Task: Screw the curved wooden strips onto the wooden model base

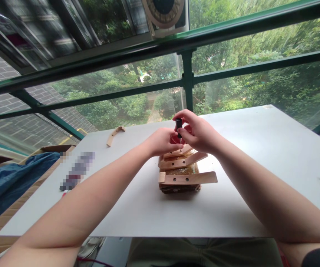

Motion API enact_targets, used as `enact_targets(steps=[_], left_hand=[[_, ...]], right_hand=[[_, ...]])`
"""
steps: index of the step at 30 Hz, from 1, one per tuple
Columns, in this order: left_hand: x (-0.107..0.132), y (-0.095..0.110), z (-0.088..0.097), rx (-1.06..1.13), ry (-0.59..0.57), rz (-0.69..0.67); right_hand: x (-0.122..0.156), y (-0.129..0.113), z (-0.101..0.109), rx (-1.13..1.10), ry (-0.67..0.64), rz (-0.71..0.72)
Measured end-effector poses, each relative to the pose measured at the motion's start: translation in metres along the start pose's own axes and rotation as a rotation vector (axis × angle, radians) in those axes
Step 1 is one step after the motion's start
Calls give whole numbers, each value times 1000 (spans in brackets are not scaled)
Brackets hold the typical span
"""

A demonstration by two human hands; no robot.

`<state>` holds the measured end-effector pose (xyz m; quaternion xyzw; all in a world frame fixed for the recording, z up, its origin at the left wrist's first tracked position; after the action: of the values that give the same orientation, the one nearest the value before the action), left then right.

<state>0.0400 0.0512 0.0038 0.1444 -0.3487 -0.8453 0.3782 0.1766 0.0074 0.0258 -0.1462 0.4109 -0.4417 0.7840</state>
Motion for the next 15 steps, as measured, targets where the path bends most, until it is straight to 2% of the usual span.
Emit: enact_targets(steps=[7,15], left_hand=[[-1,1,-2,75,15,-21],[-4,-3,-2,45,17,-15]], right_hand=[[-1,5,-7,-32,-6,-40],[-1,4,-8,-15,-7,-44]])
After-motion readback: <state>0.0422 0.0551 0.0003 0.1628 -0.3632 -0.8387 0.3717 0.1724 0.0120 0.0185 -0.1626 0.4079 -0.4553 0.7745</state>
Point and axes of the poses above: each hand's wrist, its own x-axis away from the middle knuckle, its own z-axis out of the back of the hand, y = z × x, the point moved 5 cm from there along -x, towards the middle knuckle, and after that the axes turned 13 degrees about x, right-handed, at the moved point
